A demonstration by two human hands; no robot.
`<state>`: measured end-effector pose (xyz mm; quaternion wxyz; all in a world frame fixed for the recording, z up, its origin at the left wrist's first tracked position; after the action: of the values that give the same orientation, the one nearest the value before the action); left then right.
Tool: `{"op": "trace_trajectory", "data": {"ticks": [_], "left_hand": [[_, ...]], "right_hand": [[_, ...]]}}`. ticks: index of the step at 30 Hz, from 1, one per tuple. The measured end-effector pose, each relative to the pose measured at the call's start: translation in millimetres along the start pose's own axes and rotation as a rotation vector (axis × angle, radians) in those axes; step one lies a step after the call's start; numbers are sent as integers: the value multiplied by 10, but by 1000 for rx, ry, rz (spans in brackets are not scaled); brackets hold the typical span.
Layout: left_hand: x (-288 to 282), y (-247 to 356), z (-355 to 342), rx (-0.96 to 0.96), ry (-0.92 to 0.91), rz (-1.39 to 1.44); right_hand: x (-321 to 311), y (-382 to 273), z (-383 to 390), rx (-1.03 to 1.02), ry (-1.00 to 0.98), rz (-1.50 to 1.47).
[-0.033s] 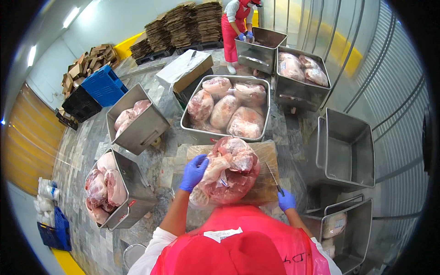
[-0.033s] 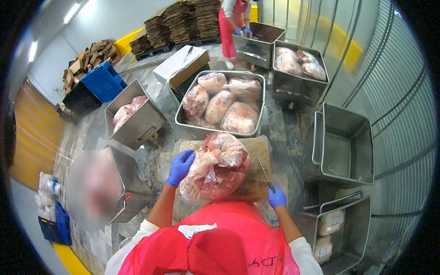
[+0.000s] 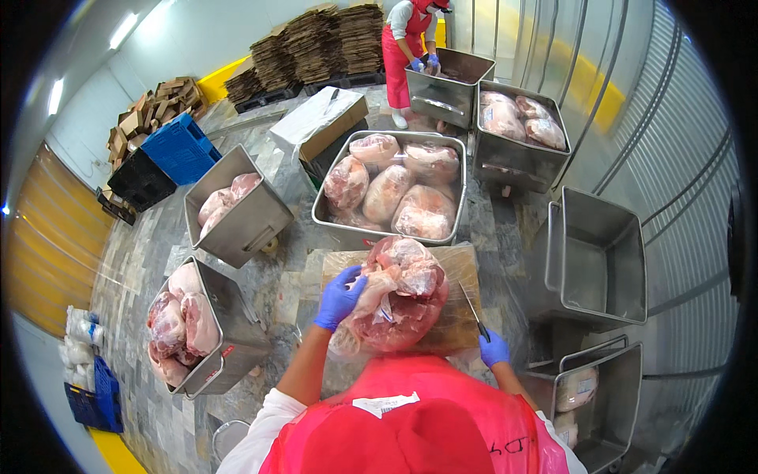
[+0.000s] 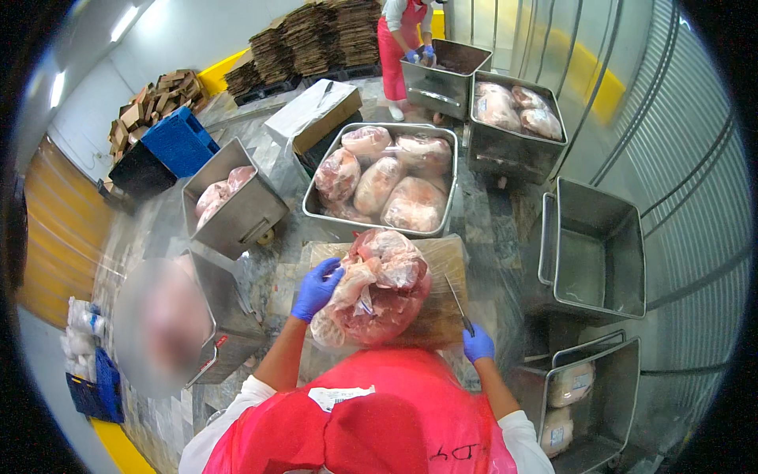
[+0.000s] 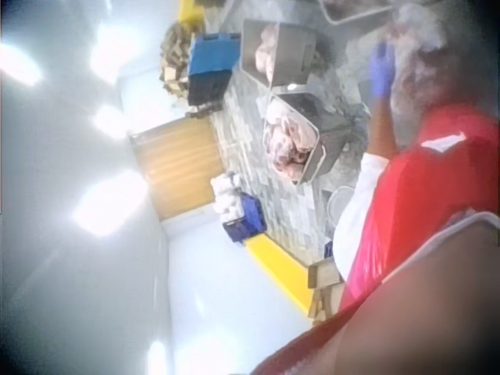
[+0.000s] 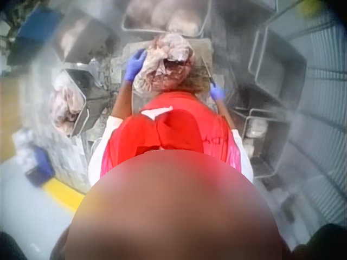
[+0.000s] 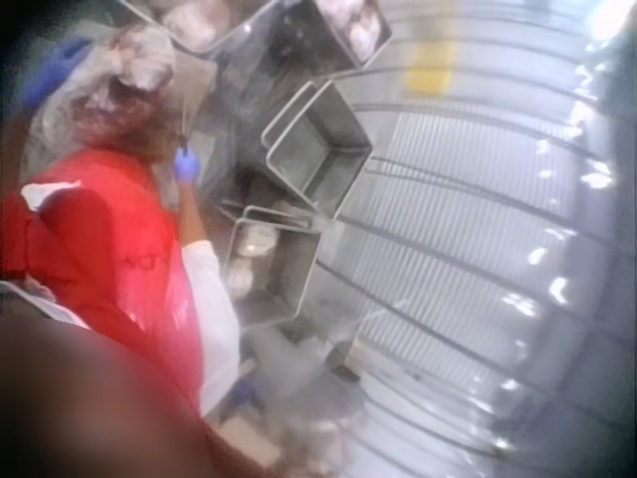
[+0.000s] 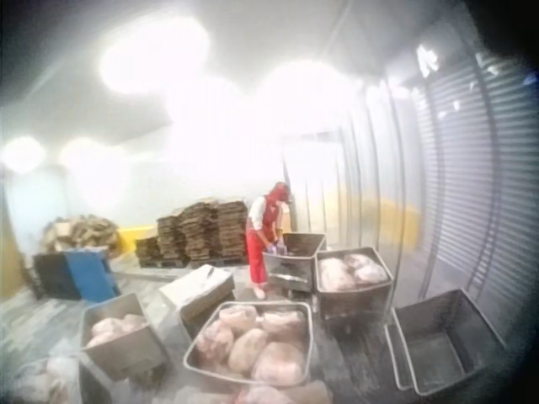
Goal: The person trims fat and connective tissue from large cuts of raw meat using a knife on a cutting board. They place trimmed pieces into nearby metal bins and handle vacuum-sealed packages of meat, moving them between bins.
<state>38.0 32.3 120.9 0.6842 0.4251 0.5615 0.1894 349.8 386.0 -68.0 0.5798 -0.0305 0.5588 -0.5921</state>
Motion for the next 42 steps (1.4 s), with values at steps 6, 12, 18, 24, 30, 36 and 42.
{"op": "trace_trajectory", "data": {"ticks": [6,12,18,24,30,36,42], "left_hand": [[343,198,-6,361,67,-339],[-441,1315,-454,695,257,-1001],[-2190,2141,-817,672,349,-1724],[-4451,1724,122,416,486,-125],[-4959,266,1407,910,481,1223],[-3658,689,947,928,-224,2102],[-4399,1257,2319,1403,-110,1873]], "right_hand": [[101,432,179,82,-64,56],[-144,177,349,43,1,49],[-36,47,-176,-90,64,-14],[160,-207,-517,-175,18,-47],[243,-308,-612,-163,27,-188],[-42,-482,-808,-166,63,-148],[-134,-321,-659,-182,172,-254]]}}
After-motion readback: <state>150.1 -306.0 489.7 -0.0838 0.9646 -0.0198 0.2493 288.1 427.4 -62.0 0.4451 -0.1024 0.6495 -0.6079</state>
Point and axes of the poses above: each hand's wrist, its own z-axis away from the middle knuckle, its own x-axis out of the palm, y = z × x, the point moved 6 cm from there along -z, towards the middle knuckle, and after that the axes turned 11 degrees about -z, right-handed, at the moved point
